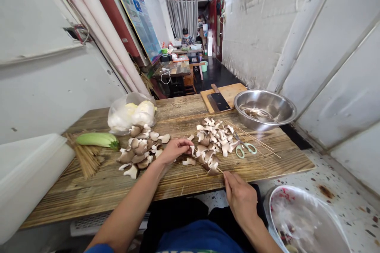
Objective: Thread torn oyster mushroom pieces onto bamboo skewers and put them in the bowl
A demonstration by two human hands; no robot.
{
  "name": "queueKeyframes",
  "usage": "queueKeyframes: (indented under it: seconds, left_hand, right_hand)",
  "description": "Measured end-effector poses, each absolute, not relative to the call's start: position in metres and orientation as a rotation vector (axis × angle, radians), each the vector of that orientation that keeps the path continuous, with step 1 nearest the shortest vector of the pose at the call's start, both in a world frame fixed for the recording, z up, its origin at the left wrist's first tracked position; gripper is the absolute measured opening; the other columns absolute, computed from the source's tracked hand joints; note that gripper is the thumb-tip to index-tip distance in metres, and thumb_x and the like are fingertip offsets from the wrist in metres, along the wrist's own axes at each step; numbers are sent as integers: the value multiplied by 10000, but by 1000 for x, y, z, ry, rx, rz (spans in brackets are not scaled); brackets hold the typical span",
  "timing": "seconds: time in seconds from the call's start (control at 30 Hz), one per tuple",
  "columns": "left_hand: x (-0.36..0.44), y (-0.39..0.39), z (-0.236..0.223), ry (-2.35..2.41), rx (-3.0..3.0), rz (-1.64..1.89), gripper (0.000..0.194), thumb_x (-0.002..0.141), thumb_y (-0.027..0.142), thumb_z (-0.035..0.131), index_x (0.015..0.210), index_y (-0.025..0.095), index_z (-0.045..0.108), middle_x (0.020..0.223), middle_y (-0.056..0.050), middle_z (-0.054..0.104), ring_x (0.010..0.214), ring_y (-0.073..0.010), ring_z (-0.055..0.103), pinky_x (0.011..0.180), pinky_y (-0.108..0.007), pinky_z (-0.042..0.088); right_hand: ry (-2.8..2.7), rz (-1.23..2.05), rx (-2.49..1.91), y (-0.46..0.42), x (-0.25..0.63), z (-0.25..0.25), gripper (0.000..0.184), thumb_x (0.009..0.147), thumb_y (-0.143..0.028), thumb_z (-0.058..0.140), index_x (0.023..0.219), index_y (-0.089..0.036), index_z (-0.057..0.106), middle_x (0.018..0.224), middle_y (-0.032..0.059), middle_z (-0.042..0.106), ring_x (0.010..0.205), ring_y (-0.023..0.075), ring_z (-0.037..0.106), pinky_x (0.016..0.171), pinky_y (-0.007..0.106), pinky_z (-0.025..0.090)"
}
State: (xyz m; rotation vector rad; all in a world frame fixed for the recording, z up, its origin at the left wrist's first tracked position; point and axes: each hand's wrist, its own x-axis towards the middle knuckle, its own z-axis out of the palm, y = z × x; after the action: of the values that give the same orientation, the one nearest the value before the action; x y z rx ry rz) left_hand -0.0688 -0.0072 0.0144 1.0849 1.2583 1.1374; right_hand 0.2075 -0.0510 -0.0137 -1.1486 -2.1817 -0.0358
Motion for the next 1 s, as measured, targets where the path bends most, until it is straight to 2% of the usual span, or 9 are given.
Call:
queueKeyframes:
  seconds: [0.13,0.3,0.47,0.6,0.77,0.9,1.0]
  left_hand:
    - [-72,-11,15,1123,952,1189,307,619,254,742,894,133,678,816,-44,648,709,-118,588,730,-274,469]
    - [-74,-13,20,1154,1003,1241,479,594,224,774,1048,172,630,841,-19,644,731,-97,573,731,-233,432]
    - [-73,-13,17,1277,926,1263,292,553,263,797,778,133,663,727,-8,647,652,-86,555,678,-220,410]
    - [-72,-12,13,1285,834,1288,326,536,286,805,801,140,682,749,-13,664,647,-89,558,666,-224,411]
    - [-70,-14,16,1319,872,1280,292,525,278,812,738,127,681,709,-10,656,633,-93,569,665,-233,433]
    - [-67,-17,22,1223,751,1276,316,525,286,816,748,132,653,717,-7,648,682,-134,626,677,-264,466]
    - [-65,-18,26,1206,723,1270,326,526,271,818,760,124,647,711,-9,643,684,-132,635,631,-228,454]
  right_hand:
    - [-2178,-7,-1149,-52,208,-15,289,936,-244,398,961,-157,672,846,55,708,695,145,667,632,223,498]
    - [-2159,-10,-1150,-51,209,-18,282,931,-249,413,956,-151,677,859,64,709,712,154,670,656,232,503]
    - [-2156,-24,-1151,-50,209,-20,272,931,-245,422,971,-147,673,873,65,711,728,154,670,664,233,501]
    - [-2160,-10,-1154,-51,209,-19,258,928,-237,430,972,-158,672,890,62,712,746,153,670,673,229,498]
    - [-2155,-14,-1145,-51,208,-18,267,930,-241,422,969,-157,672,884,63,714,738,153,673,657,229,500]
    - [-2162,-21,-1134,-51,208,-17,271,931,-241,417,965,-152,671,874,63,714,729,153,673,643,230,502]
    - [-2157,-36,-1130,-51,207,-16,269,932,-241,416,961,-151,668,865,62,715,721,151,674,638,228,500]
